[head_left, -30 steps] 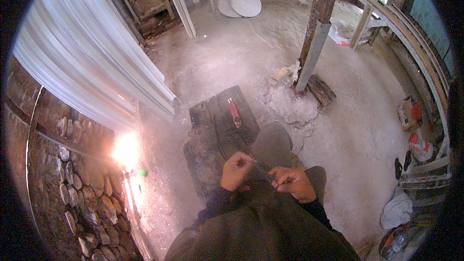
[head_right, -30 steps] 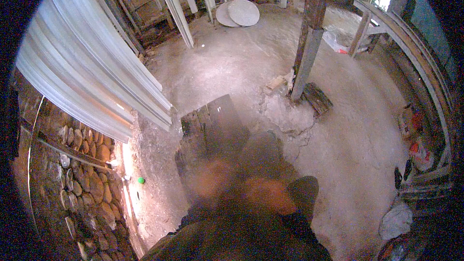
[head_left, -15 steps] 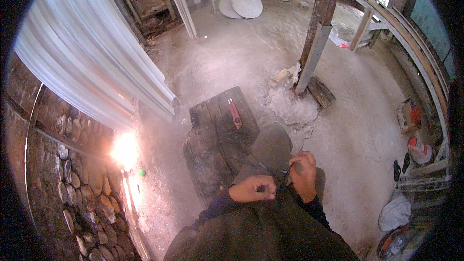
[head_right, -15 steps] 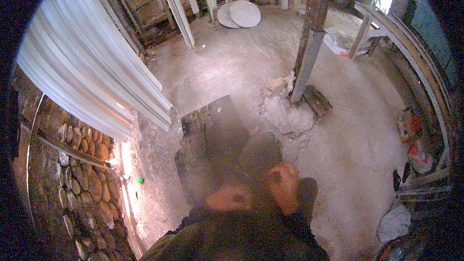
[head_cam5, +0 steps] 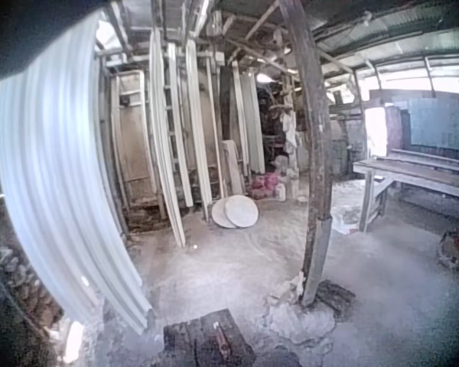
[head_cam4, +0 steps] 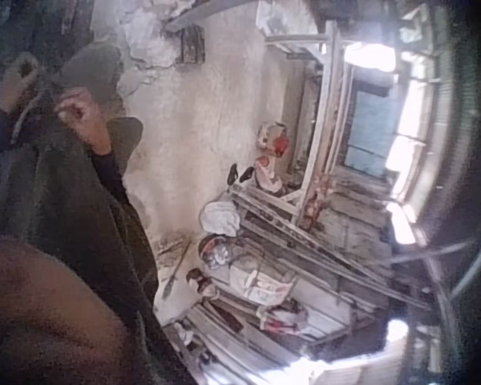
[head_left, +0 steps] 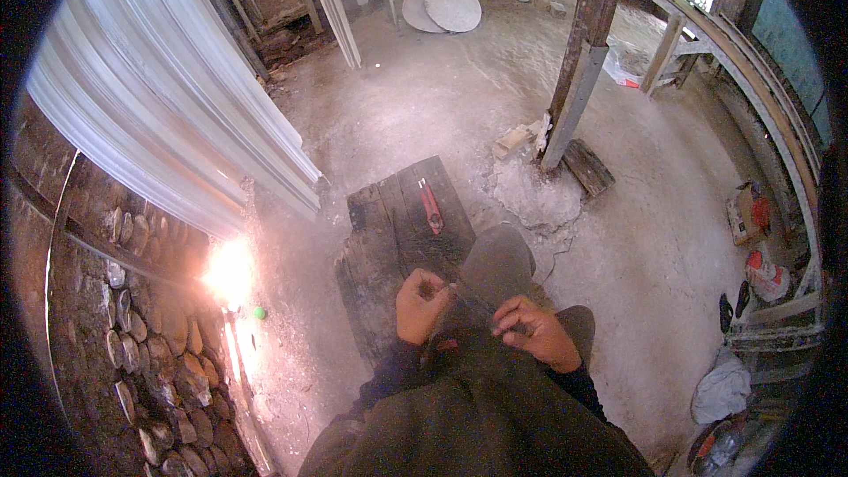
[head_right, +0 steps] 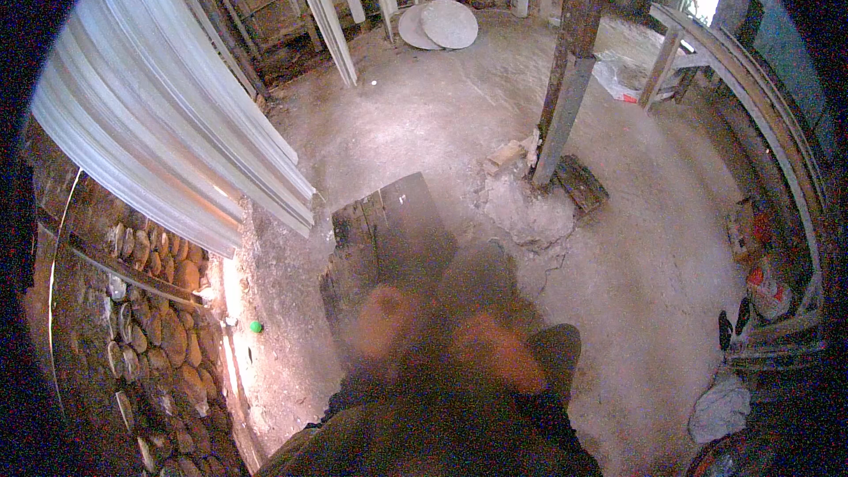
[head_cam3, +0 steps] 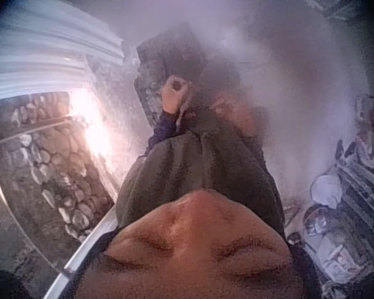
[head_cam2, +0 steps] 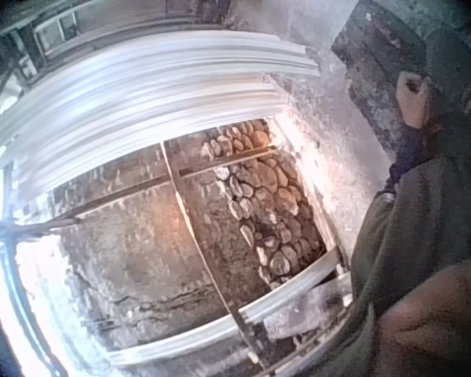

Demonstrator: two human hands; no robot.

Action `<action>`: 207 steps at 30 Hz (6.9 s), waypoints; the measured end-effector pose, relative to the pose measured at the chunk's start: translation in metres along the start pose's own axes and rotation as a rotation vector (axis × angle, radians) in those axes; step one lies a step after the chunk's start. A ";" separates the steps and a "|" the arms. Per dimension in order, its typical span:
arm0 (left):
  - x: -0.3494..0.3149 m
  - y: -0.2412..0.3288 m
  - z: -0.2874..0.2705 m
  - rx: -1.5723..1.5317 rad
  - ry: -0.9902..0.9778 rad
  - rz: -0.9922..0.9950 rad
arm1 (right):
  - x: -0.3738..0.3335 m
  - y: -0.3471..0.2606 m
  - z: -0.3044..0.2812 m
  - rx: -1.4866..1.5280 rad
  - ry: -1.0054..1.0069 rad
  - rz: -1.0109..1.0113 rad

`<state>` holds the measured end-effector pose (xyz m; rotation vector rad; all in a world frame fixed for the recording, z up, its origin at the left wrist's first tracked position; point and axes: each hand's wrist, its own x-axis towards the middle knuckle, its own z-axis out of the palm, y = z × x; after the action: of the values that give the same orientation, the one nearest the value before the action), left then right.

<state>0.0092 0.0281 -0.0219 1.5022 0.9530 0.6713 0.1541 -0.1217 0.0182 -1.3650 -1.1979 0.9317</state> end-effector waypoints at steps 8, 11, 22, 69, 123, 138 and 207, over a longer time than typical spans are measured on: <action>-0.002 -0.006 0.003 0.052 -0.244 0.040 | -0.006 0.014 0.002 0.265 -0.074 0.035; -0.008 -0.003 0.007 -0.042 -0.426 0.054 | -0.010 0.020 0.000 0.162 0.086 0.133; -0.013 0.014 0.009 -0.055 -0.965 0.378 | 0.004 0.020 0.002 -0.313 0.585 0.149; 0.000 -0.001 -0.002 -0.026 -0.017 0.087 | 0.001 -0.006 -0.001 -0.019 -0.200 0.018; -0.009 -0.001 0.012 0.297 -0.222 0.448 | -0.001 -0.002 0.017 -0.221 -0.029 -0.042; -0.046 0.012 0.048 -0.326 -1.001 0.409 | -0.002 0.046 -0.002 -0.253 0.659 0.076; 0.103 -0.164 -0.021 0.592 -0.266 0.276 | -0.015 0.091 0.014 -0.949 0.056 0.134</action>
<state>0.0118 0.1257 -0.1905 2.2142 0.7773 0.3741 0.1528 -0.1288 -0.0745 -2.2091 -1.6020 0.3796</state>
